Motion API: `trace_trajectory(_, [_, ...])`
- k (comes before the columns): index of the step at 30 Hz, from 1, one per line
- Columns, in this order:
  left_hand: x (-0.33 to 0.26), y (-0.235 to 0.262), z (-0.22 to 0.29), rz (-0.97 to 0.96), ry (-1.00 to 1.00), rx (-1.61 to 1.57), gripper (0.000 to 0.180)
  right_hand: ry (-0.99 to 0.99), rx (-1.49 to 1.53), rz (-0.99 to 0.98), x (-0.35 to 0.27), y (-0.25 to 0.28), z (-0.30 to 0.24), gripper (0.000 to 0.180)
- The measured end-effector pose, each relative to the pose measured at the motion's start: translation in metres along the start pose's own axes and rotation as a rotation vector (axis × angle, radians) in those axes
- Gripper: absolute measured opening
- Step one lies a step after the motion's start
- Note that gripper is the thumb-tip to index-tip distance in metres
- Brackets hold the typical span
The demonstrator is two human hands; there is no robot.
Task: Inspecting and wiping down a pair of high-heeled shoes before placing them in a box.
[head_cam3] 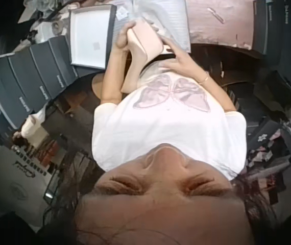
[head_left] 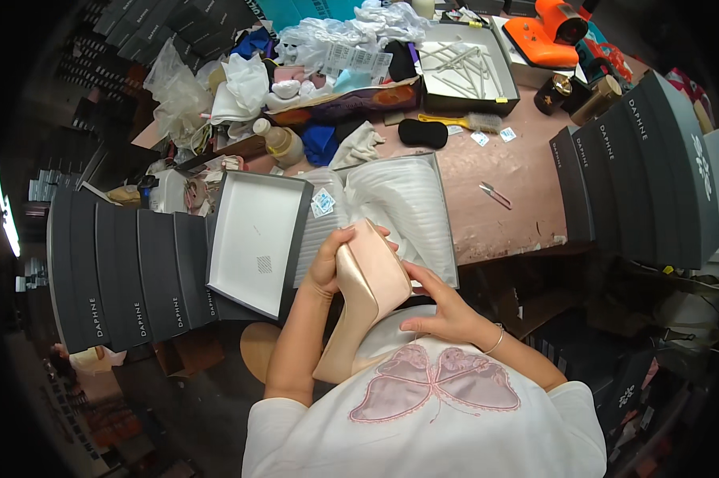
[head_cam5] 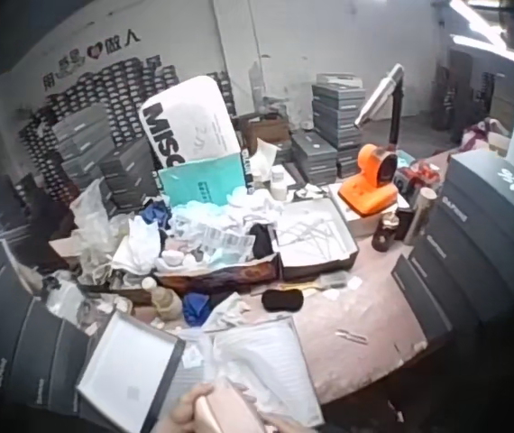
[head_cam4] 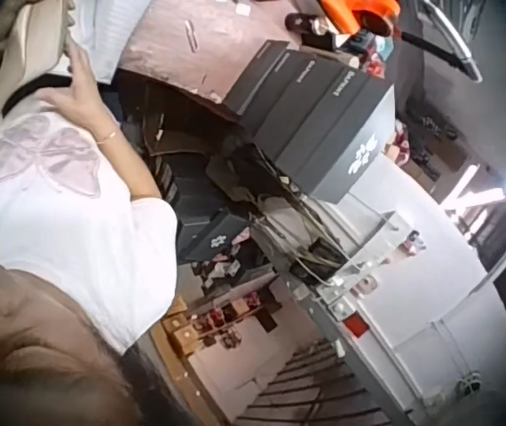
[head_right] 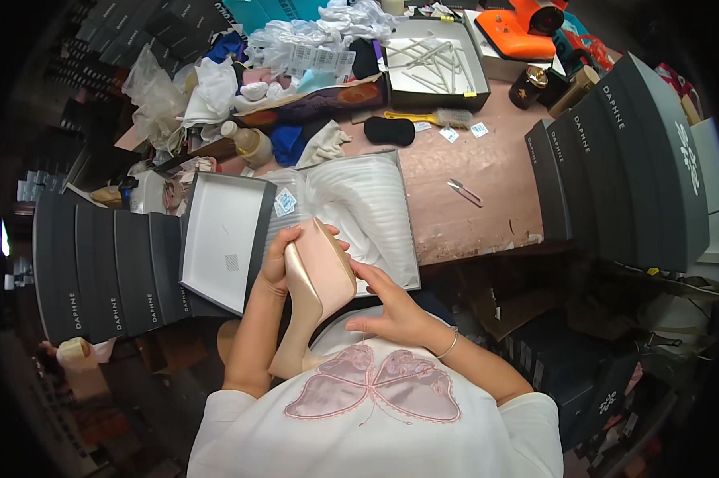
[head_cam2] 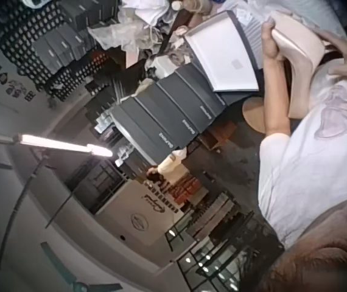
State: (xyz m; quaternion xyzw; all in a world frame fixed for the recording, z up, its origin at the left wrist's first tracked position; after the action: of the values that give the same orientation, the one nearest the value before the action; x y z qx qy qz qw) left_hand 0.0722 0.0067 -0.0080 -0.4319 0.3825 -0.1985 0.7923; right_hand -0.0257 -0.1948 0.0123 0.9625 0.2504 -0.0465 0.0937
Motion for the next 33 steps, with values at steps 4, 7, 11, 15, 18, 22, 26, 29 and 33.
trace_trajectory(4, [-0.003,-0.002,-0.006,-0.037,-0.035,0.001,0.063,0.066,-0.050,0.052,0.005,0.005,-0.012,0.083])
trace_trajectory(7, [-0.006,-0.004,-0.006,-0.037,-0.060,-0.037,0.065,0.118,-0.106,0.081,0.008,0.004,-0.015,0.073])
trace_trajectory(11, [-0.011,-0.014,-0.005,-0.034,-0.115,0.014,0.064,0.178,-0.237,0.157,0.006,0.000,-0.008,0.066])
trace_trajectory(15, [-0.018,-0.031,-0.002,-0.065,-0.171,0.048,0.064,0.234,-0.188,0.216,0.003,-0.003,-0.013,0.062])
trace_trajectory(18, [-0.023,-0.037,-0.004,-0.037,-0.222,0.074,0.065,0.258,-0.200,0.252,0.003,-0.005,-0.015,0.059])
trace_trajectory(22, [-0.030,-0.045,0.000,-0.039,-0.254,0.054,0.065,0.305,-0.238,0.316,0.006,-0.009,-0.018,0.056])
trace_trajectory(26, [-0.036,-0.046,0.000,-0.010,-0.274,0.079,0.066,0.271,-0.198,0.333,0.008,-0.013,-0.018,0.052])
trace_trajectory(29, [-0.039,-0.044,0.000,-0.013,-0.282,0.081,0.066,0.259,-0.167,0.355,0.010,-0.015,-0.022,0.049])
trace_trajectory(33, [-0.042,-0.044,0.001,-0.022,-0.277,0.083,0.065,0.226,-0.148,0.361,0.013,-0.017,-0.030,0.048])
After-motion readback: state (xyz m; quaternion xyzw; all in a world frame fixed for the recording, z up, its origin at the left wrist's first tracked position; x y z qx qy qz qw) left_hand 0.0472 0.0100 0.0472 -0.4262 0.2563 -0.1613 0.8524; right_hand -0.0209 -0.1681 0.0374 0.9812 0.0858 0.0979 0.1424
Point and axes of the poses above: each hand's wrist, its own x-axis towards the middle knuckle, its own y-axis out of the back of the hand, z = x × y, the point moved 2 cm from there along x, towards the middle knuckle, and after that the axes turned 14 degrees about -x, right-handed, at the moved point
